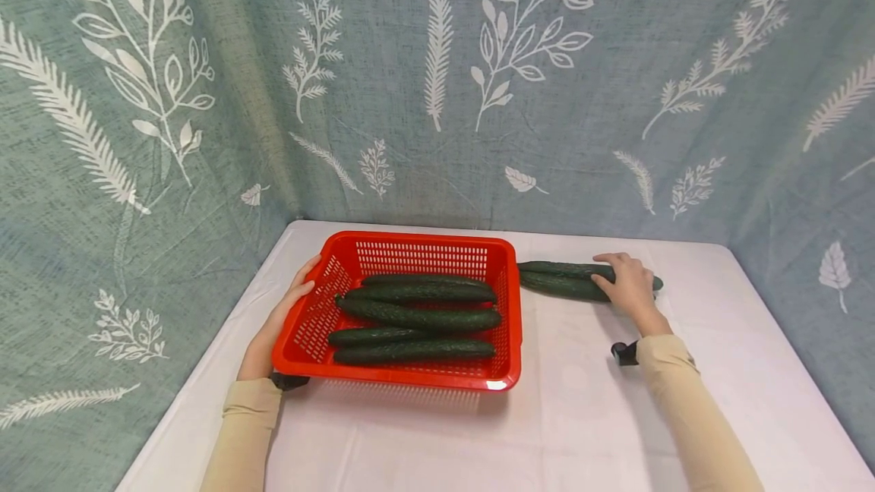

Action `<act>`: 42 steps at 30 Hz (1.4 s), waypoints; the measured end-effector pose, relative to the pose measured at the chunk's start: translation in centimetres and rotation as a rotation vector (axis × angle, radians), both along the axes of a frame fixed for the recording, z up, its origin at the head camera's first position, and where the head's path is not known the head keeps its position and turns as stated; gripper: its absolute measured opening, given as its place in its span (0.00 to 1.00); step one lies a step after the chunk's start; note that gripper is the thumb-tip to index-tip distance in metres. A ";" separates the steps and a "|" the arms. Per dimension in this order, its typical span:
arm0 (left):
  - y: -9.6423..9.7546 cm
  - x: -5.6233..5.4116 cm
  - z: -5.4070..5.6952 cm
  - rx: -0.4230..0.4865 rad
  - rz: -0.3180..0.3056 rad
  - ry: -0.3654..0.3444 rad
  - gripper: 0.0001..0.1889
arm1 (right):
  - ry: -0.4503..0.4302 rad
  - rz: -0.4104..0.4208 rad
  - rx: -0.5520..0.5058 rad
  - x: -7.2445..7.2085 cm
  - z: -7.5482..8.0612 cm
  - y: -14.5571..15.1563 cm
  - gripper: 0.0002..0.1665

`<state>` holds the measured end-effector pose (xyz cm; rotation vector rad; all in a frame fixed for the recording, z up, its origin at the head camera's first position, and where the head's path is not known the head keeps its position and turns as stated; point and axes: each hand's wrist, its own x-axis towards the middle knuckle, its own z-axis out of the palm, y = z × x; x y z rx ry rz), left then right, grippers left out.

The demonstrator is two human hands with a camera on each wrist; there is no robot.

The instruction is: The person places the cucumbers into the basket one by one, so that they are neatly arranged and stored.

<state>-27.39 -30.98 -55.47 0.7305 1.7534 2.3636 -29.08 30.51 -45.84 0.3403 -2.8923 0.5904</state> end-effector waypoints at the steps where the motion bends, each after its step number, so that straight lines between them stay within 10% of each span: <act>1: -0.3 -0.5 -0.7 -0.013 0.011 0.003 0.37 | -0.003 -0.002 0.004 -0.1 0.0 0.1 0.25; 5: -0.8 -1.0 -1.4 -0.011 0.009 0.037 0.32 | -0.017 -0.005 0.032 -0.2 -0.1 0.6 0.26; 11: 2.4 3.1 4.5 -0.083 0.083 -0.010 0.44 | -0.042 -0.009 0.059 -0.3 -0.3 1.2 0.28; 14: 2.9 3.8 5.4 -0.121 0.117 -0.035 0.46 | -0.058 -0.016 0.062 -0.4 -0.4 1.5 0.28; 22: -2.6 -3.8 -4.8 0.006 -0.003 0.053 0.28 | -0.120 0.013 0.086 -1.3 -0.2 2.4 0.32; 26: -4.4 -6.1 -7.9 -0.006 -0.008 0.045 0.29 | -0.166 0.044 0.088 -1.7 0.0 2.7 0.33; 33: -5.0 -7.0 -9.1 0.041 -0.045 0.045 0.29 | -0.252 0.091 0.062 -2.5 0.3 2.9 0.33; 42: -3.1 -4.1 -5.4 -0.062 0.063 -0.027 0.29 | -0.300 0.131 0.030 -3.2 0.3 3.3 0.34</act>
